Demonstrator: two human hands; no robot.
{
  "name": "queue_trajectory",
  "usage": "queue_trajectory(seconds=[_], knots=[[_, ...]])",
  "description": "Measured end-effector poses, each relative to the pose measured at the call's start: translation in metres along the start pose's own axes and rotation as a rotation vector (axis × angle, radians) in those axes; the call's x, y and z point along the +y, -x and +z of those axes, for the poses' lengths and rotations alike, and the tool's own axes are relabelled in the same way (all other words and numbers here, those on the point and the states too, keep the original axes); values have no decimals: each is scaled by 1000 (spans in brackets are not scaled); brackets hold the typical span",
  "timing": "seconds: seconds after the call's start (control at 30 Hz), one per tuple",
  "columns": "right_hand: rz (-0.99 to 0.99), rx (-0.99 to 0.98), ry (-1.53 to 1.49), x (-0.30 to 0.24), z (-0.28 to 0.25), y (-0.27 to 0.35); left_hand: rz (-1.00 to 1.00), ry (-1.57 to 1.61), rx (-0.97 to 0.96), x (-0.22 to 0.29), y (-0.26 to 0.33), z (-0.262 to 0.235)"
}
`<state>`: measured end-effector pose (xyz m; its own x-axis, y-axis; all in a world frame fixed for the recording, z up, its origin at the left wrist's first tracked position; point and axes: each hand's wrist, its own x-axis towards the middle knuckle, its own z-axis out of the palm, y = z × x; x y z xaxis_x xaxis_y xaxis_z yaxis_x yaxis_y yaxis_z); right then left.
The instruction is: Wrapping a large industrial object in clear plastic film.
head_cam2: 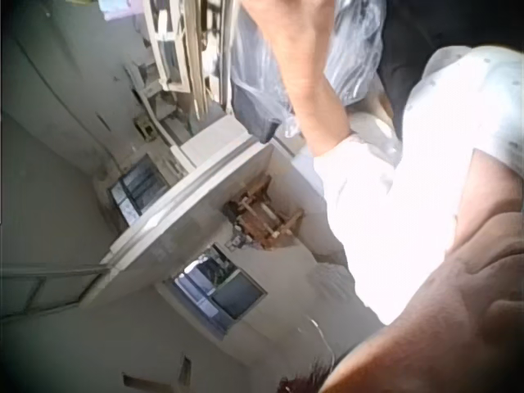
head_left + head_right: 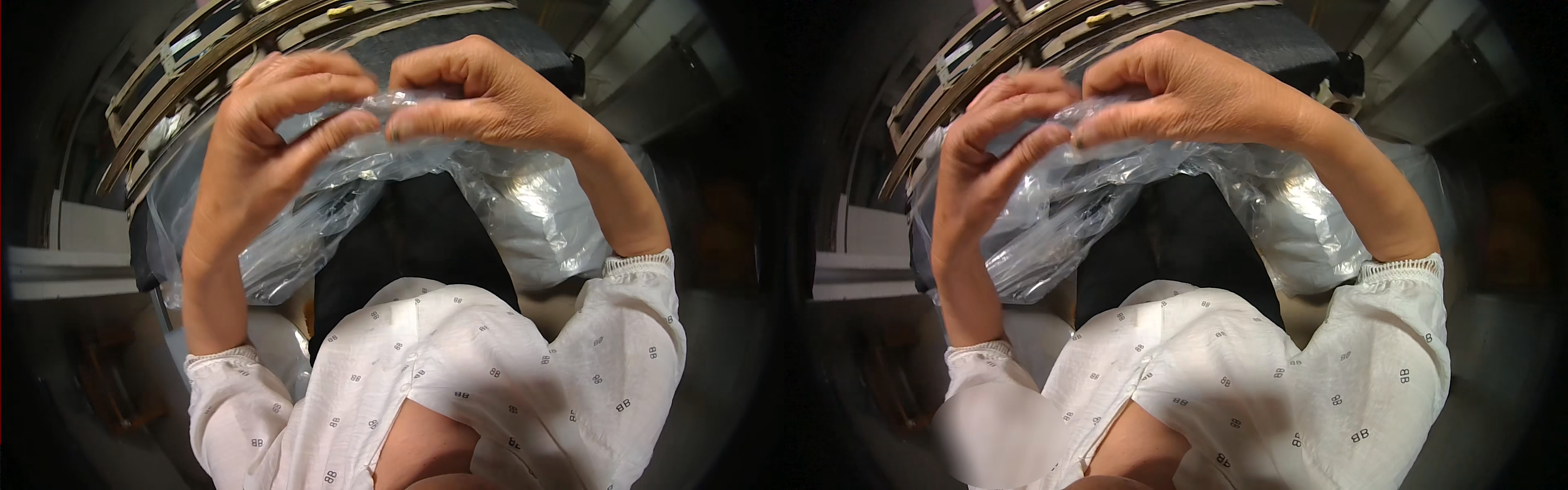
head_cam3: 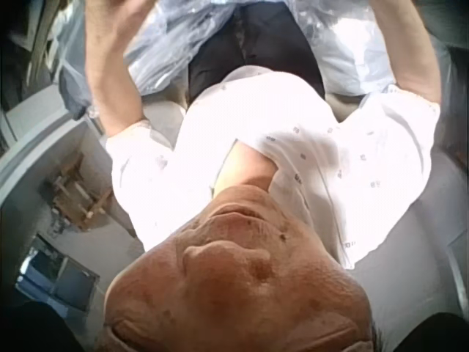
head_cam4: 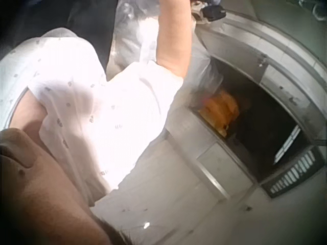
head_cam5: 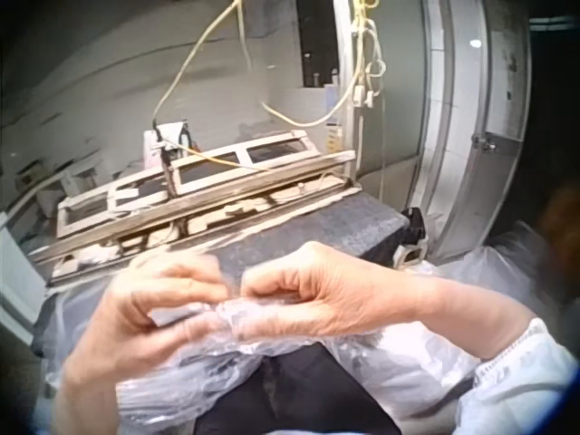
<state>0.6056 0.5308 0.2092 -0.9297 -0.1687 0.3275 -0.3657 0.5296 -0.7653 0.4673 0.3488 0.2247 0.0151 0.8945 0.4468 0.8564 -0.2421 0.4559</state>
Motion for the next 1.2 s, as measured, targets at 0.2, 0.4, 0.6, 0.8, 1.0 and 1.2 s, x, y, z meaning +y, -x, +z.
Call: queue_trajectory(seconds=[0.2,0.4,0.6,0.8,1.0,1.2], knots=[[646,-232,228,92,5,96,-180,836,332,-53,25,-50],[1266,88,1307,195,-137,242,-645,895,788,-120,107,-106],[41,1020,679,171,-283,184,-1205,351,1059,-309,365,-126],[473,966,1039,186,-188,47,-1268,-612,941,-310,466,-157],[321,478,1357,278,-172,85,-1357,-1086,542,-303,539,-202],[1065,490,1212,285,-197,46,-1438,-1184,402,-321,526,-238]])
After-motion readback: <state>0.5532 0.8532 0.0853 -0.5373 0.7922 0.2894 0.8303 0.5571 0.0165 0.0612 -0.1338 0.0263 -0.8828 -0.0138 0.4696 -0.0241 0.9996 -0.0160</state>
